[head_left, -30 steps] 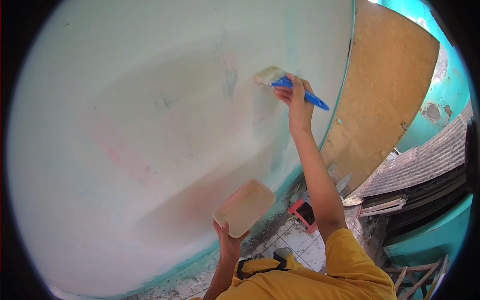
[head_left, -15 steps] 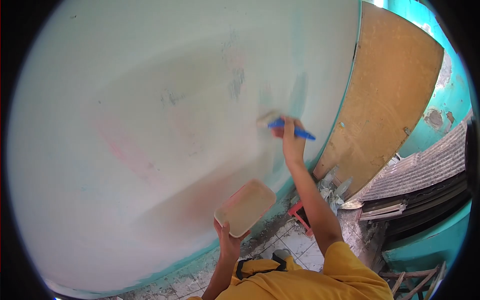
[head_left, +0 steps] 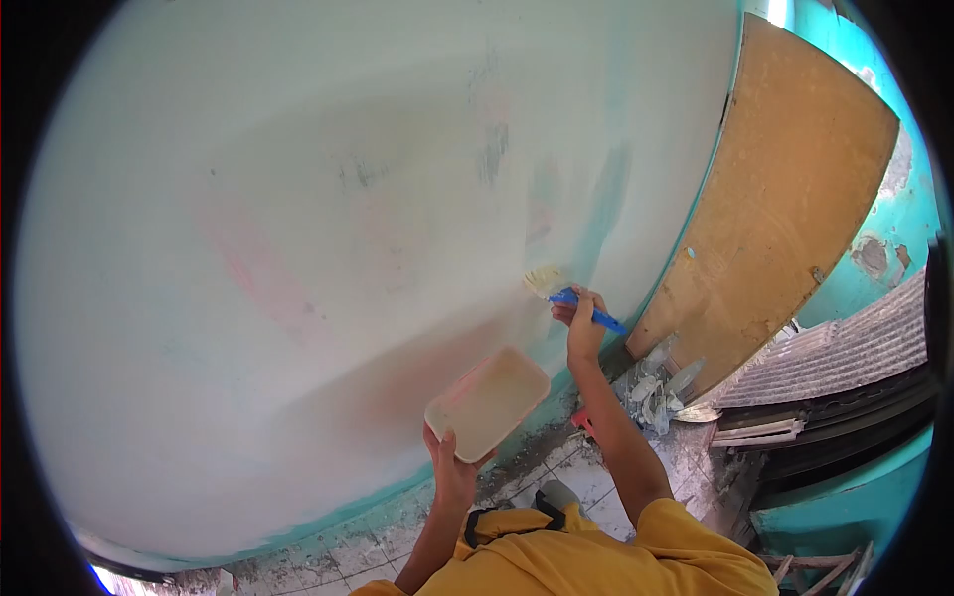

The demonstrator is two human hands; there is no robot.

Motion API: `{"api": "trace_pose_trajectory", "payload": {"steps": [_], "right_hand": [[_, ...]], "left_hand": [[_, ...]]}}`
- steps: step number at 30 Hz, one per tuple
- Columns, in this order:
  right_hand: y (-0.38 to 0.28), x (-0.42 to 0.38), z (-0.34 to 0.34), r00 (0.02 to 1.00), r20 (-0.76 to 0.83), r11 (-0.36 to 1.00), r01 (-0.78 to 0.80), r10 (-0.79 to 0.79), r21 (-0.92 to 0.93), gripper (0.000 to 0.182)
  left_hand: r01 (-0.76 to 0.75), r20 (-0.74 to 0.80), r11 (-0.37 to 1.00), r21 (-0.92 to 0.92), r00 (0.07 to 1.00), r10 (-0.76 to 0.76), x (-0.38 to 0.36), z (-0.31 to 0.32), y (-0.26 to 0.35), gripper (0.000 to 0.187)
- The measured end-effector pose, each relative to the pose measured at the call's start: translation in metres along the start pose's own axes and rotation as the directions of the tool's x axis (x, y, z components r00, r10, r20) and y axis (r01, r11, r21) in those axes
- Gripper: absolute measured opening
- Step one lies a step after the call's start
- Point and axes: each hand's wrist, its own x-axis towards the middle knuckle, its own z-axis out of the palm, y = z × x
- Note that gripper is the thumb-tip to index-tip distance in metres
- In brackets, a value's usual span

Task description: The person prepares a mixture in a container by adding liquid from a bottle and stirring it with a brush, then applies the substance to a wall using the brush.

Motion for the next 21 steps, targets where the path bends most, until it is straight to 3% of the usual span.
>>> {"api": "trace_pose_trajectory", "payload": {"steps": [2,6,8,11,17,18,21], "right_hand": [[-0.015,0.018,0.007,0.99,0.064,0.991,0.126,-0.123,-0.037,0.032],[-0.124,0.047,0.068,0.931,0.183,0.939,0.335,-0.317,-0.074,0.035],[-0.166,0.054,0.087,0.912,0.203,0.934,0.353,-0.356,0.051,0.037],[-0.175,0.057,0.082,0.903,0.205,0.925,0.361,-0.379,0.119,0.038],[-0.021,0.043,-0.006,0.987,0.102,0.992,0.119,-0.123,0.045,0.036],[-0.018,0.037,-0.011,0.995,0.09,0.999,0.051,-0.051,0.002,0.035],[-0.029,0.042,-0.01,0.989,0.093,0.994,0.112,-0.111,-0.002,0.034]], "left_hand": [[-0.002,-0.007,1.0,0.006,1.0,0.002,0.002,0.004,0.003,0.071],[0.0,-0.016,1.0,0.022,1.0,0.001,0.0,0.011,0.003,0.072],[-0.006,-0.029,1.0,0.023,1.0,0.007,0.001,0.015,-0.002,0.072],[-0.017,-0.062,1.0,0.02,0.998,0.018,0.0,0.024,-0.009,0.072],[-0.039,-0.065,0.997,-0.061,0.997,0.035,-0.005,0.043,-0.022,0.068],[-0.048,-0.055,0.997,-0.066,0.998,0.044,-0.006,0.046,-0.024,0.068],[-0.06,-0.056,0.995,-0.074,0.997,0.056,-0.009,0.055,-0.027,0.067]]}}
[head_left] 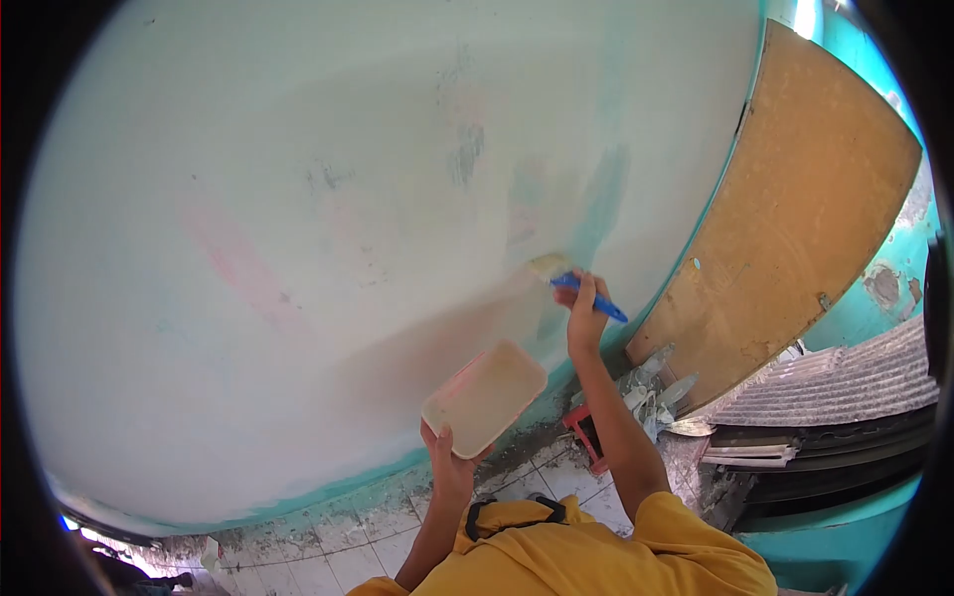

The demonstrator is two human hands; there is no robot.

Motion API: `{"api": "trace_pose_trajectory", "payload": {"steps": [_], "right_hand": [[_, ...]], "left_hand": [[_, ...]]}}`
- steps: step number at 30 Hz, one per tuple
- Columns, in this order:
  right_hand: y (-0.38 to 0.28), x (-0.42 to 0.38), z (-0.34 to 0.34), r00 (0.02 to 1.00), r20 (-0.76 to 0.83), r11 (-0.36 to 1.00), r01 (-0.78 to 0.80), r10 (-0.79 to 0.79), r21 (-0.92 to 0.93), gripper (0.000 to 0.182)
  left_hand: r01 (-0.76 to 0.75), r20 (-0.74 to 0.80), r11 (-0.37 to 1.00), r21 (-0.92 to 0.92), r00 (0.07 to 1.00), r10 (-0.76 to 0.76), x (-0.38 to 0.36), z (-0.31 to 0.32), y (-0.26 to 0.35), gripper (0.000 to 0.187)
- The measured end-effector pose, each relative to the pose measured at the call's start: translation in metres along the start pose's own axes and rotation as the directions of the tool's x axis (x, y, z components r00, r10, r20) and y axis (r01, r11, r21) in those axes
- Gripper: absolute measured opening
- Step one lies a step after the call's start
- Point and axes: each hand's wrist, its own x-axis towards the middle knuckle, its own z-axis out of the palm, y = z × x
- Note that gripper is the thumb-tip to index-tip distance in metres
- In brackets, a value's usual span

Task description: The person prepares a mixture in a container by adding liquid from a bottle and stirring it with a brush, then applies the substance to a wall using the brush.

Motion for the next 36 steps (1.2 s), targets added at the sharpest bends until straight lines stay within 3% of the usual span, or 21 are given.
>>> {"api": "trace_pose_trajectory", "payload": {"steps": [3,6,8,10,14,16,20,22,25,27,30,32,36], "right_hand": [[-0.064,0.029,0.036,0.973,0.147,0.981,0.187,-0.178,-0.044,0.036],[-0.132,0.048,0.073,0.957,0.191,0.975,0.22,-0.219,0.018,0.037],[-0.15,0.053,0.083,0.943,0.193,0.957,0.242,-0.271,0.16,0.037],[-0.129,0.047,0.071,0.946,0.184,0.957,0.238,-0.267,0.165,0.037],[-0.018,0.017,0.014,0.997,0.068,0.996,0.034,-0.04,0.081,0.039],[0.019,-0.003,-0.014,0.995,0.084,0.998,-0.049,0.051,-0.025,0.039],[-0.001,-0.001,-0.014,0.988,0.142,0.996,-0.05,0.06,-0.071,0.039],[-0.051,0.016,0.015,0.972,0.207,0.991,0.121,-0.107,-0.052,0.038],[-0.109,0.032,0.05,0.954,0.248,0.985,0.173,-0.171,0.016,0.038],[-0.126,0.034,0.063,0.958,0.231,0.976,0.133,-0.172,0.174,0.037],[-0.08,0.023,0.041,0.972,0.19,0.984,0.112,-0.137,0.138,0.036],[-0.016,-0.001,0.006,0.988,0.152,0.999,-0.002,-0.004,0.041,0.036],[-0.007,-0.017,-0.003,0.985,0.147,0.996,-0.09,0.089,0.0,0.036]], "left_hand": [[-0.002,-0.008,1.0,0.004,1.0,0.002,-0.004,0.005,-0.007,0.069],[-0.006,-0.013,1.0,0.028,1.0,0.006,-0.007,0.011,-0.013,0.069],[-0.003,-0.026,0.999,0.048,1.0,0.004,-0.01,0.011,-0.019,0.069],[-0.013,-0.048,0.999,0.039,0.999,0.015,-0.012,0.009,-0.027,0.07],[-0.027,-0.08,0.999,0.024,0.996,0.028,-0.023,0.013,-0.026,0.068],[-0.024,-0.088,1.0,0.002,0.996,0.024,-0.025,0.016,-0.024,0.066],[-0.044,-0.087,0.999,0.02,0.995,0.046,-0.025,0.01,-0.031,0.066],[-0.057,-0.079,0.998,0.024,0.995,0.059,-0.024,0.012,-0.031,0.065],[-0.056,-0.085,0.998,0.038,0.995,0.059,-0.025,0.015,-0.033,0.066],[-0.053,-0.091,0.998,0.041,0.994,0.056,-0.026,0.016,-0.034,0.067],[-0.059,-0.11,0.997,0.04,0.992,0.063,-0.026,0.016,-0.034,0.067],[-0.072,-0.126,0.997,0.037,0.989,0.076,-0.029,0.01,-0.032,0.067],[-0.072,-0.106,0.997,0.031,0.992,0.075,-0.028,0.004,-0.022,0.067]]}}
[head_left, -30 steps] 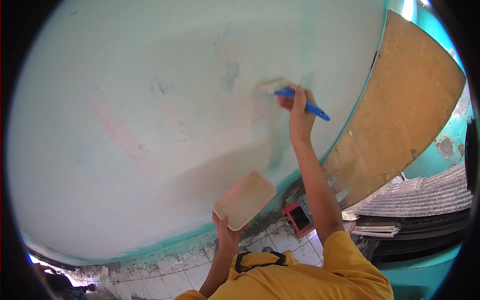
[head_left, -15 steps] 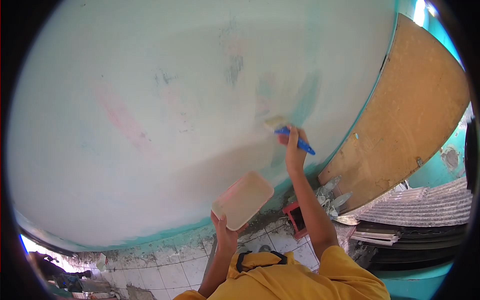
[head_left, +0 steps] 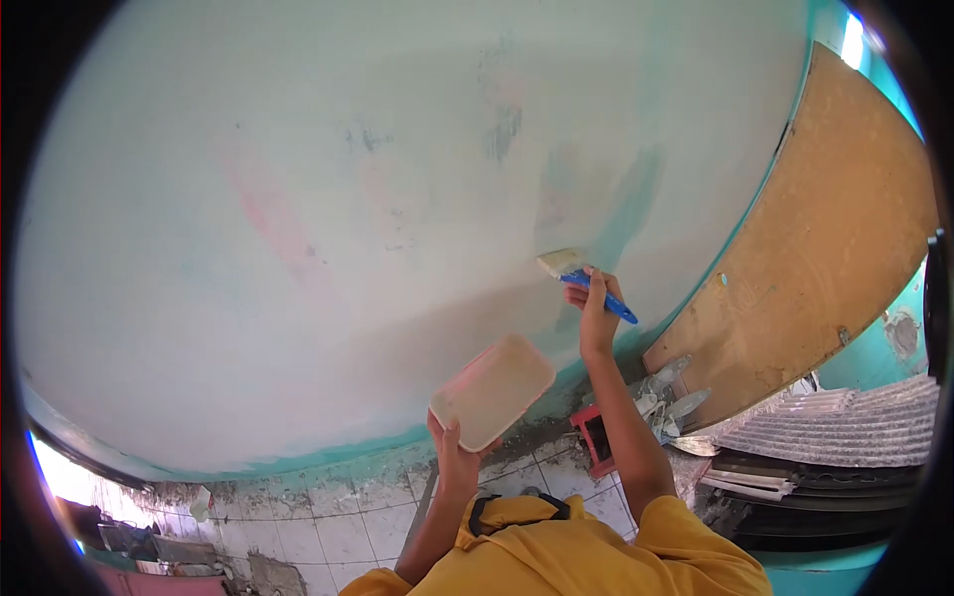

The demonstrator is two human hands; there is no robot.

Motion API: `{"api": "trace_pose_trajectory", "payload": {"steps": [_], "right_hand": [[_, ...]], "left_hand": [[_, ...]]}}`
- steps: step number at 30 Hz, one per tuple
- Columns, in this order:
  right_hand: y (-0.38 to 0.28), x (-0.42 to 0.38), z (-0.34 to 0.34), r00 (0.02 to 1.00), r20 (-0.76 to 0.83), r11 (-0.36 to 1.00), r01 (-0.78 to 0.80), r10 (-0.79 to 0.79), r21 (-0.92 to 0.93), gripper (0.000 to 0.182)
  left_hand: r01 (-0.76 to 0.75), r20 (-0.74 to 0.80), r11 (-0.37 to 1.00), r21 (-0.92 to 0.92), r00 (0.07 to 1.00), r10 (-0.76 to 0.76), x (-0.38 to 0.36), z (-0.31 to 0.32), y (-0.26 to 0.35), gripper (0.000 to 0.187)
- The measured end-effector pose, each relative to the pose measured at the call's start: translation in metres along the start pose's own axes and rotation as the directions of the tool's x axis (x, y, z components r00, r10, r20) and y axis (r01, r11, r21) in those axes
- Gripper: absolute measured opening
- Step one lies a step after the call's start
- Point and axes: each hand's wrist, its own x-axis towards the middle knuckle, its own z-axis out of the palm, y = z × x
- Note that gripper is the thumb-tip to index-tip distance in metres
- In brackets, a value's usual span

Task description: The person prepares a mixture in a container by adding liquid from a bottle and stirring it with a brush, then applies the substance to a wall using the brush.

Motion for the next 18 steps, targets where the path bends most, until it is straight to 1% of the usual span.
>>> {"api": "trace_pose_trajectory", "payload": {"steps": [2,3,5,6,8,9,11,13,14,15,18], "right_hand": [[-0.033,0.011,0.015,0.996,0.049,0.997,0.072,-0.071,-0.028,0.037],[-0.054,0.017,0.026,0.996,0.048,0.997,0.076,-0.074,-0.028,0.037],[-0.096,0.029,0.051,0.975,0.083,0.976,0.199,-0.206,0.086,0.037],[-0.106,0.034,0.06,0.975,0.079,0.976,0.201,-0.208,0.085,0.037],[-0.115,0.04,0.07,0.963,0.083,0.958,0.244,-0.258,0.149,0.039],[-0.103,0.038,0.067,0.963,0.078,0.958,0.245,-0.258,0.147,0.039],[-0.052,0.029,0.052,0.973,-0.003,0.962,0.228,-0.23,0.15,0.039],[-0.001,0.004,0.035,0.984,-0.072,0.986,0.167,-0.164,0.028,0.038],[0.023,-0.01,0.022,0.988,-0.07,0.991,0.136,-0.137,-0.016,0.038],[0.029,-0.021,0.019,0.992,-0.072,0.993,0.102,-0.106,-0.061,0.037],[0.035,-0.021,0.011,0.993,-0.065,0.991,0.093,-0.099,-0.096,0.037]], "left_hand": [[-0.005,0.011,1.0,0.003,1.0,0.005,0.005,0.001,0.007,0.067],[0.001,0.022,1.0,0.001,1.0,-0.002,0.005,0.0,0.013,0.068],[0.012,0.037,1.0,0.002,0.999,-0.012,0.009,-0.002,0.02,0.069],[0.015,0.042,1.0,-0.007,0.999,-0.015,0.011,-0.004,0.021,0.071],[0.021,0.048,1.0,-0.014,0.999,-0.021,0.016,-0.007,0.024,0.074],[0.005,0.047,1.0,-0.005,0.999,-0.005,0.017,-0.007,0.025,0.071],[-0.01,0.05,1.0,0.005,0.999,0.01,0.021,-0.011,0.027,0.069],[-0.009,0.037,1.0,-0.009,0.999,0.009,0.023,-0.015,0.028,0.068],[-0.01,0.043,1.0,-0.009,0.999,0.01,0.025,-0.016,0.029,0.068],[-0.008,0.049,1.0,-0.007,0.999,0.009,0.026,-0.019,0.03,0.07],[0.006,0.057,1.0,-0.003,0.998,-0.006,0.028,-0.025,0.031,0.073]]}}
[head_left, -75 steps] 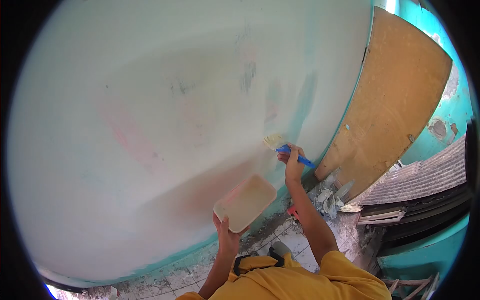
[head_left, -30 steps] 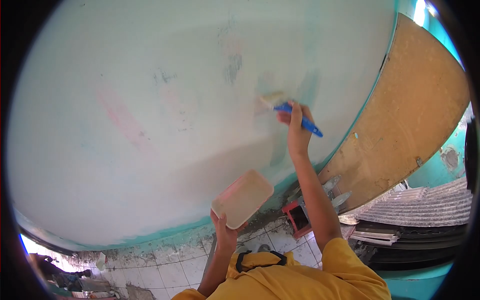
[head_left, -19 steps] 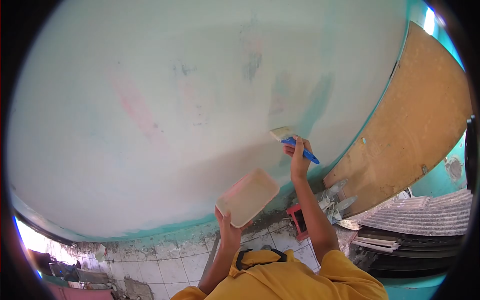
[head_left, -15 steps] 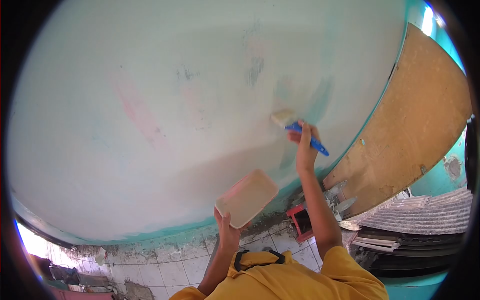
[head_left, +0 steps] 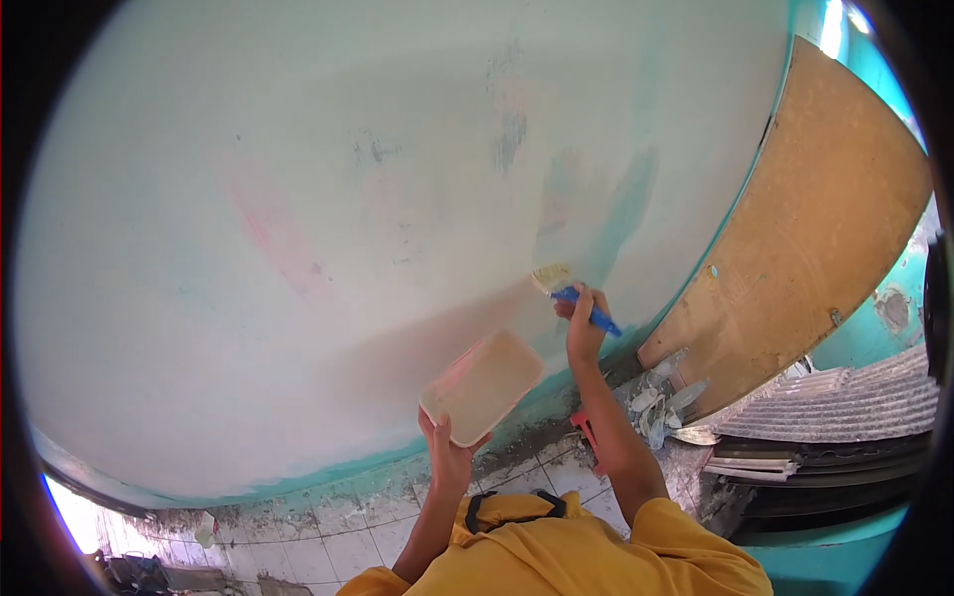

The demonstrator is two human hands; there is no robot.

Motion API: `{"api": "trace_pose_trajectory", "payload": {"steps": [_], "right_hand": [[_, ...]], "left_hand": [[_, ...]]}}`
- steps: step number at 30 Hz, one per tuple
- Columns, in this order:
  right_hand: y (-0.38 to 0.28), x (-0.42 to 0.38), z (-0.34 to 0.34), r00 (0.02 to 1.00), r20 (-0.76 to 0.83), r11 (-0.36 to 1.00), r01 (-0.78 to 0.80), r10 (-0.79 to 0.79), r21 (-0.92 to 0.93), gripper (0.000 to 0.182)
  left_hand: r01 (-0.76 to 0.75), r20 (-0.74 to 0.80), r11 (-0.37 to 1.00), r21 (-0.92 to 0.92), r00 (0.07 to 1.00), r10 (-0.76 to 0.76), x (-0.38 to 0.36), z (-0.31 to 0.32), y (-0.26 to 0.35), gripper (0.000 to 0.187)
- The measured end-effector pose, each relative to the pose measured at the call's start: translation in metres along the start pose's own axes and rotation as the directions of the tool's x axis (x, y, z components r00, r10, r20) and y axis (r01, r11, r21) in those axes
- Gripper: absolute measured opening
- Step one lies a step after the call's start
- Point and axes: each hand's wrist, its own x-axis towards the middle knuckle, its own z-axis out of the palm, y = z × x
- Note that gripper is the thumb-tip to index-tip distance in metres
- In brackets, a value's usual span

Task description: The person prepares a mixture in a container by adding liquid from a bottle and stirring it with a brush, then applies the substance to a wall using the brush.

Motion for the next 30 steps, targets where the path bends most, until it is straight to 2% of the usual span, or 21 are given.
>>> {"api": "trace_pose_trajectory", "payload": {"steps": [2,6,7,9,12,15,16,17,19,20,22,23,25,26,28,29,30], "right_hand": [[-0.038,0.024,0.018,0.994,0.067,0.994,0.086,-0.081,-0.065,0.037],[-0.141,0.063,0.07,0.967,0.095,0.969,0.227,-0.237,0.101,0.037],[-0.156,0.061,0.077,0.967,0.093,0.969,0.227,-0.236,0.101,0.037],[-0.173,0.056,0.084,0.964,0.084,0.949,0.228,-0.251,0.217,0.037],[-0.121,0.038,0.066,0.973,0.046,0.961,0.215,-0.226,0.177,0.036],[-0.032,0.011,0.032,0.999,-0.037,0.985,0.044,-0.038,0.169,0.035],[-0.016,0.001,0.023,0.997,-0.068,0.988,-0.023,0.034,0.15,0.035],[-0.017,-0.007,0.018,0.997,-0.07,0.988,-0.018,0.029,0.153,0.035],[-0.03,-0.026,0.013,0.998,0.008,0.998,-0.064,0.064,0.027,0.032],[-0.04,-0.031,0.012,0.997,0.003,0.997,-0.072,0.072,0.025,0.032],[-0.082,-0.043,0.015,0.979,0.188,0.995,0.066,-0.079,0.073,0.026],[-0.099,-0.053,0.012,0.981,0.184,0.997,0.043,-0.054,0.059,0.026],[-0.122,-0.067,0.01,0.92,0.391,0.999,-0.026,0.017,0.018,0.024],[-0.122,-0.078,0.008,0.92,0.39,0.999,-0.041,0.033,0.012,0.024],[-0.123,-0.099,0.005,0.859,0.496,0.992,-0.108,0.127,-0.066,0.028],[-0.12,-0.111,0.006,0.863,0.471,0.983,-0.166,0.185,-0.082,0.027],[-0.116,-0.119,0.005,0.862,0.475,0.984,-0.159,0.178,-0.081,0.027]], "left_hand": [[0.019,0.003,1.0,0.003,1.0,-0.019,-0.002,-0.002,0.001,0.073],[0.03,-0.011,0.999,0.027,0.999,-0.03,0.0,-0.001,0.005,0.07],[0.035,-0.011,0.999,0.032,0.999,-0.035,-0.001,-0.002,0.006,0.07],[0.043,0.015,0.999,0.021,0.999,-0.043,-0.001,-0.008,0.007,0.072],[0.05,0.035,0.999,0.005,0.998,-0.05,-0.002,-0.016,0.007,0.073],[0.038,0.027,0.999,0.01,0.999,-0.038,-0.002,-0.02,0.007,0.07],[0.025,0.025,1.0,0.018,0.999,-0.026,-0.001,-0.021,0.008,0.067],[0.022,0.03,1.0,0.019,0.999,-0.023,0.001,-0.021,0.009,0.067],[0.028,0.028,0.999,0.031,0.999,-0.029,0.002,-0.024,0.012,0.068],[0.036,0.024,0.999,0.036,0.999,-0.036,0.003,-0.025,0.014,0.068],[0.009,0.046,0.998,0.063,0.999,-0.012,0.009,-0.024,0.016,0.07],[0.032,0.03,0.997,0.067,0.999,-0.034,0.008,-0.023,0.018,0.07],[0.02,0.054,0.996,0.083,0.998,-0.025,0.012,-0.02,0.025,0.07],[0.032,0.043,0.996,0.085,0.998,-0.036,0.01,-0.022,0.027,0.07],[0.012,0.085,0.996,0.093,0.996,-0.02,0.011,-0.02,0.03,0.069],[0.011,0.083,0.996,0.088,0.996,-0.019,0.008,-0.023,0.028,0.069],[0.009,0.073,0.997,0.079,0.997,-0.014,0.007,-0.026,0.025,0.069]]}}
